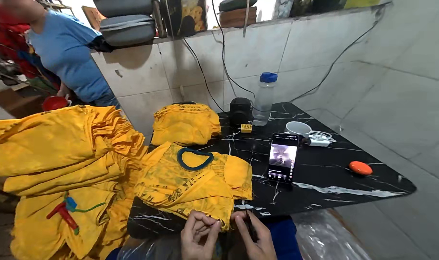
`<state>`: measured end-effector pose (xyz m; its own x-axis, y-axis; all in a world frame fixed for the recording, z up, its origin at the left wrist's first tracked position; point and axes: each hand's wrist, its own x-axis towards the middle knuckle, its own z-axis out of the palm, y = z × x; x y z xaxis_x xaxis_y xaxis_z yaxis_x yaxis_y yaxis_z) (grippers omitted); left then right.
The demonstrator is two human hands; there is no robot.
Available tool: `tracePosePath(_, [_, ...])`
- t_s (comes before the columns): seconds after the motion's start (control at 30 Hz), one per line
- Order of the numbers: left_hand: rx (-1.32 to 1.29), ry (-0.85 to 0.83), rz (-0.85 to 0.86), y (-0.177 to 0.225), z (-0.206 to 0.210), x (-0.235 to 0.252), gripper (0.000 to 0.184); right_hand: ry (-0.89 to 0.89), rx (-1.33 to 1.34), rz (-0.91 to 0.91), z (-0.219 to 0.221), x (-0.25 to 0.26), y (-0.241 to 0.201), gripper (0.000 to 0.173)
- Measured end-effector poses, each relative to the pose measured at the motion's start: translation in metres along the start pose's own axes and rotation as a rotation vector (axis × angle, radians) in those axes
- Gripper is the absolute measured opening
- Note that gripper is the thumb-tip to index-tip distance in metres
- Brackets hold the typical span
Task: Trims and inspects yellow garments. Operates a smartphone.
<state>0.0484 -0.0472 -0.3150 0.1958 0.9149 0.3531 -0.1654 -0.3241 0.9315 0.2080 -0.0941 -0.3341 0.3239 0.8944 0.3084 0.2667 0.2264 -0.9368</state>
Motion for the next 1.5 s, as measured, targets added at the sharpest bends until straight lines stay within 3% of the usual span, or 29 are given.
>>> tracePosePath(0.17, [0.036, -0.022, 0.074, -0.001, 0.003, -0.001, 0.016, -0.159, 0.177, 0.074, 0.006, 0.002, -0.007, 0.018])
tracePosePath(0.3, [0.053, 0.018, 0.067, -0.001, 0.003, -0.002, 0.016, -0.181, 0.077, -0.002, 0.005, 0.000, -0.004, 0.024])
tracePosePath(0.4, [0.087, -0.096, 0.035, 0.002, 0.003, -0.003, 0.026, -0.235, 0.063, -0.012, 0.000, -0.002, -0.007, 0.026])
tracePosePath(0.53, [0.311, -0.251, 0.189, -0.007, 0.000, 0.000, 0.030, -0.224, 0.027, -0.013, -0.006, -0.007, -0.011, 0.023])
tracePosePath(0.73, [0.375, -0.060, 0.364, -0.018, 0.000, 0.003, 0.009, -0.247, -0.033, -0.085, -0.016, -0.004, -0.010, 0.019])
tracePosePath(0.87, [0.256, -0.037, 0.235, -0.016, -0.003, 0.004, 0.003, -0.192, -0.296, -0.141, -0.027, 0.002, -0.008, 0.042])
tracePosePath(1.2, [0.233, -0.164, 0.185, -0.014, -0.007, -0.005, 0.006, -0.246, -0.433, -0.324, -0.014, 0.002, -0.002, 0.029])
tracePosePath(1.3, [0.211, -0.190, 0.184, -0.010, -0.009, -0.005, 0.009, -0.117, -0.412, -0.309, -0.015, 0.009, -0.001, 0.029])
tracePosePath(1.4, [0.235, -0.241, 0.182, -0.009, -0.014, -0.004, 0.013, 0.202, -0.369, -0.329, -0.038, 0.051, 0.006, 0.032])
tracePosePath(1.5, [0.300, -0.468, 0.165, -0.008, -0.024, -0.002, 0.019, 0.420, -0.526, -0.367, -0.079, 0.104, 0.016, 0.044])
